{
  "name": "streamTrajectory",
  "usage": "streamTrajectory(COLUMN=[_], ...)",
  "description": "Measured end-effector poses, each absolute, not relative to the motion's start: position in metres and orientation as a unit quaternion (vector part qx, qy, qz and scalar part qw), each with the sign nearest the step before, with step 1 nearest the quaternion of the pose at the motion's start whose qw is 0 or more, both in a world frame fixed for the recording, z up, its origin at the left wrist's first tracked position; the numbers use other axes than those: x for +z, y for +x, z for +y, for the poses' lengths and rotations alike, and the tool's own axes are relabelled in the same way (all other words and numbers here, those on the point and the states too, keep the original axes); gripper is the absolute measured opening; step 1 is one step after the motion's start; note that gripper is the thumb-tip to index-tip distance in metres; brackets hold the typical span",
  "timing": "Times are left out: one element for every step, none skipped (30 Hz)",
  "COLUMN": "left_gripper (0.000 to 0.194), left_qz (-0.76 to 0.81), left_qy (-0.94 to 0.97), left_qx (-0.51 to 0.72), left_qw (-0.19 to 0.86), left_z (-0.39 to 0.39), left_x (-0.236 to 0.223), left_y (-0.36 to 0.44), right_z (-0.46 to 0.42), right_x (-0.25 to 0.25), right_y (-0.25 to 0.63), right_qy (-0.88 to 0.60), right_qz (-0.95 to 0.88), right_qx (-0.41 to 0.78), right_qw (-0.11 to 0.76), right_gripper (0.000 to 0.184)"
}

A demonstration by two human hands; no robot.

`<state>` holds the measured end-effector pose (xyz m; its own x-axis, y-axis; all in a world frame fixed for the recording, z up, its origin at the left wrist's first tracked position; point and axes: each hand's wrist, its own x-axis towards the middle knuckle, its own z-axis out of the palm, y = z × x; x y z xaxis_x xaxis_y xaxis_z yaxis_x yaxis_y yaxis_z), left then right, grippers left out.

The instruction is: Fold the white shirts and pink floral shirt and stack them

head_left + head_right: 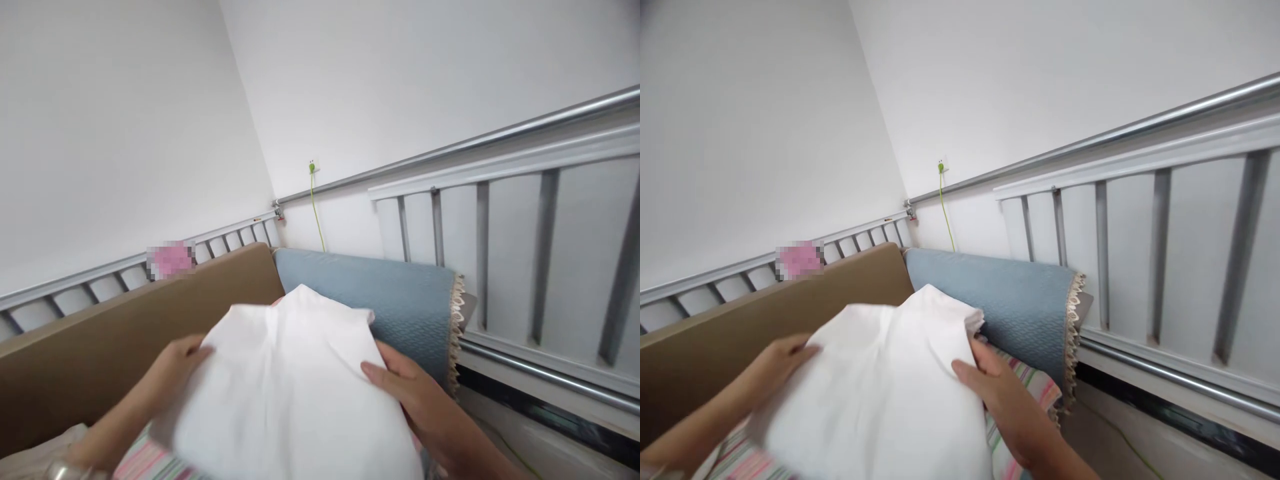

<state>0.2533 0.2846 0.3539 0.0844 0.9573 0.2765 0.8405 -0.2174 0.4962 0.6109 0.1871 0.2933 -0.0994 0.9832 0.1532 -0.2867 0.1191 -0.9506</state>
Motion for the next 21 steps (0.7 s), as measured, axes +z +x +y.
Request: streamTrajectory(left_gripper=[0.024, 0.023, 0.022, 0.022, 0.024, 0.026, 0.028, 0.03, 0.031, 0.031, 0.033, 0.036, 0.041, 0.046, 0.051, 0.054, 0.055, 0.054, 0.053, 0.052, 0.049], left_qz=[0.608, 0.604, 0.602, 0.608, 0.612, 0.612, 0.614, 0.615, 0.619, 0.626, 0.637, 0.652, 0.665, 0.678, 0.688, 0.696, 0.702, 0.709, 0.718, 0.729, 0.743], left_qy=[0.741, 0.748, 0.754, 0.747, 0.741, 0.741, 0.74, 0.742, 0.744, 0.744, 0.74, 0.734, 0.726, 0.717, 0.709, 0.702, 0.696, 0.687, 0.675, 0.66, 0.643], left_qx=[0.277, 0.273, 0.264, 0.269, 0.274, 0.274, 0.27, 0.259, 0.244, 0.225, 0.205, 0.186, 0.171, 0.159, 0.152, 0.151, 0.154, 0.161, 0.17, 0.179, 0.186], left_qw=[0.067, 0.032, 0.005, -0.018, -0.028, -0.037, -0.048, -0.056, -0.062, -0.064, -0.059, -0.049, -0.038, -0.028, -0.02, -0.015, -0.012, -0.01, -0.009, -0.007, -0.002], left_z=[0.314, 0.343, 0.371, 0.398, 0.424, 0.448, 0.471, 0.491, 0.51, 0.525, 0.538, 0.548, 0.555, 0.56, 0.564, 0.566, 0.569, 0.572, 0.576, 0.58, 0.584], left_x=[0.374, 0.394, 0.411, 0.424, 0.432, 0.434, 0.431, 0.423, 0.409, 0.39, 0.368, 0.343, 0.318, 0.294, 0.273, 0.255, 0.242, 0.234, 0.23, 0.229, 0.231], left_y=[0.267, 0.282, 0.297, 0.312, 0.328, 0.343, 0.357, 0.369, 0.381, 0.39, 0.397, 0.402, 0.405, 0.406, 0.405, 0.402, 0.398, 0.391, 0.384, 0.376, 0.368], right_z=[0.196, 0.206, 0.217, 0.23, 0.245, 0.261, 0.278, 0.296, 0.314, 0.331, 0.346, 0.358, 0.367, 0.372, 0.375, 0.375, 0.373, 0.371, 0.368, 0.366, 0.364], right_x=[0.302, 0.307, 0.309, 0.308, 0.303, 0.295, 0.282, 0.267, 0.248, 0.228, 0.208, 0.188, 0.17, 0.156, 0.145, 0.138, 0.136, 0.136, 0.138, 0.141, 0.145], right_y=[0.611, 0.609, 0.607, 0.603, 0.599, 0.595, 0.591, 0.586, 0.582, 0.577, 0.573, 0.569, 0.567, 0.565, 0.564, 0.565, 0.567, 0.569, 0.571, 0.573, 0.575], right_qy=[-0.356, -0.351, -0.346, -0.343, -0.341, -0.339, -0.339, -0.343, -0.355, -0.373, -0.397, -0.425, -0.452, -0.47, -0.476, -0.473, -0.465, -0.456, -0.447, -0.441, -0.438], right_qz=[-0.477, -0.467, -0.455, -0.445, -0.436, -0.427, -0.419, -0.408, -0.396, -0.384, -0.37, -0.353, -0.334, -0.315, -0.298, -0.284, -0.274, -0.266, -0.259, -0.251, -0.24], right_qx=[0.534, 0.51, 0.485, 0.46, 0.435, 0.414, 0.395, 0.377, 0.364, 0.357, 0.363, 0.382, 0.412, 0.448, 0.485, 0.515, 0.536, 0.548, 0.556, 0.561, 0.567], right_qw=[0.6, 0.632, 0.661, 0.688, 0.71, 0.729, 0.744, 0.757, 0.765, 0.766, 0.757, 0.741, 0.718, 0.692, 0.67, 0.656, 0.649, 0.649, 0.651, 0.654, 0.655], right_gripper=[0.055, 0.055, 0.056, 0.056, 0.057, 0.057, 0.056, 0.054, 0.052, 0.05, 0.047, 0.045, 0.043, 0.042, 0.043, 0.045, 0.048, 0.051, 0.053, 0.055, 0.057])
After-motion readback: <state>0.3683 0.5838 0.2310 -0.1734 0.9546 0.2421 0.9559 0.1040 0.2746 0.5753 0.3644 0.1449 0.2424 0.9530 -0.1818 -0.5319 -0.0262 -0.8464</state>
